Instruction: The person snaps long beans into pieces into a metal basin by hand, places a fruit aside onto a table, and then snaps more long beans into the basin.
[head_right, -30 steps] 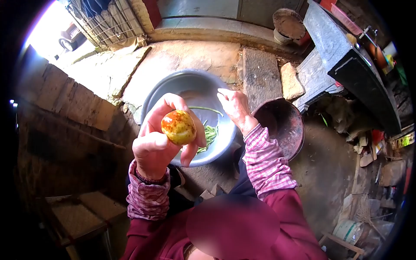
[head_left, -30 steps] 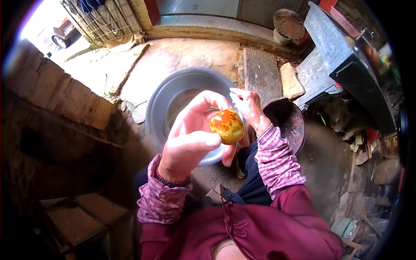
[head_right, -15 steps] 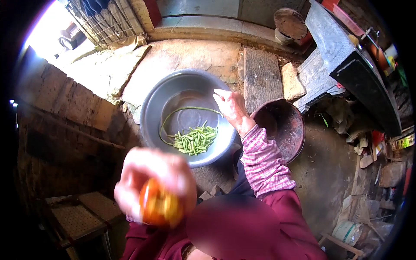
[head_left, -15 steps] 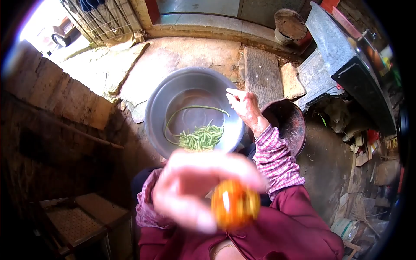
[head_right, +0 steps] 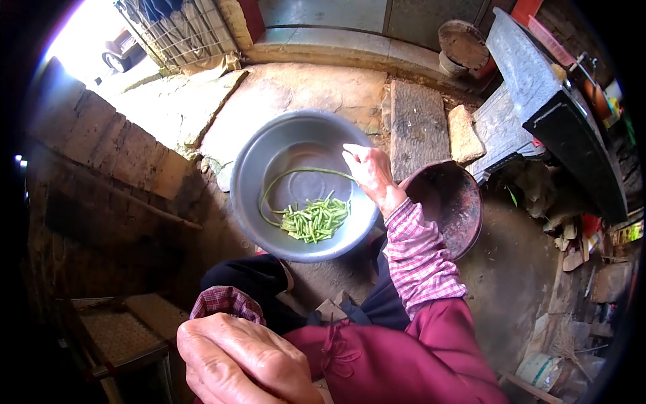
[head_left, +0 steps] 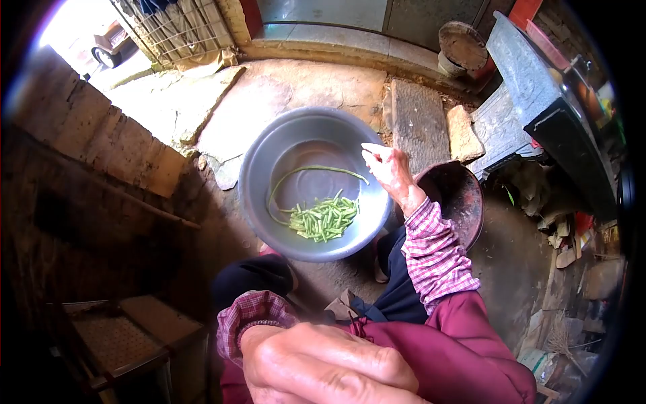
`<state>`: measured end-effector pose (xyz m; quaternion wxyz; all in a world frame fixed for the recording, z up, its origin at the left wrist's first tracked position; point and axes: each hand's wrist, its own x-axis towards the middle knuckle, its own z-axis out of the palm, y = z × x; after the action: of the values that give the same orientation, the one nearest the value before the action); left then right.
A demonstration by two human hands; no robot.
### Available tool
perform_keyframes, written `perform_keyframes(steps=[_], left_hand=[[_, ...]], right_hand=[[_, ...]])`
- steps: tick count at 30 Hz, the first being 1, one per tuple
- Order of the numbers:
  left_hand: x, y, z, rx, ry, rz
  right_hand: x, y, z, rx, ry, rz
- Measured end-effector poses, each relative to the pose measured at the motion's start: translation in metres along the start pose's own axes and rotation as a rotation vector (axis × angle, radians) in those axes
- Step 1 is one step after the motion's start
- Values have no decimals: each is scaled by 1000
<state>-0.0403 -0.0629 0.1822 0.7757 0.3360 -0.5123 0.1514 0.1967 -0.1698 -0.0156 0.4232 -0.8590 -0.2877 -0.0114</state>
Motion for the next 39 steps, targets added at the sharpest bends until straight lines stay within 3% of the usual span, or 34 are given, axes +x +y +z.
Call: perform_keyframes(steps=[4,8,14,17,20,24,27,31,33,39], left_hand=[[4,4,2,143,-3,41],[17,26,-17,453,-250,39],[3,-2,-8,-109,-57,-123],[2,1,-1,-125,-11,-140],[-1,-5,4,-65,23,-62],[20,-2,0,406,-4,263],[17,-4,3,417,38,220],[1,29,-12,380,-195,-107],[-7,29,-11,343,-210,-129],[6,-11,3,223,86,167]], right_hand=[[0,0,1,-14,-21,-7],[0,-2,-4,-54,-75,6],[2,3,-5,-61,-29,-34],[0,2,-1,-56,-34,-34],[-1,3,-6,-56,-34,-26],[1,1,-2,8,1,6],[0,1,-4,-9,-8,19],[2,7,-4,-42,-20,-4],[1,8,-4,-60,-29,-17],[0,8,-7,-53,-35,-7]])
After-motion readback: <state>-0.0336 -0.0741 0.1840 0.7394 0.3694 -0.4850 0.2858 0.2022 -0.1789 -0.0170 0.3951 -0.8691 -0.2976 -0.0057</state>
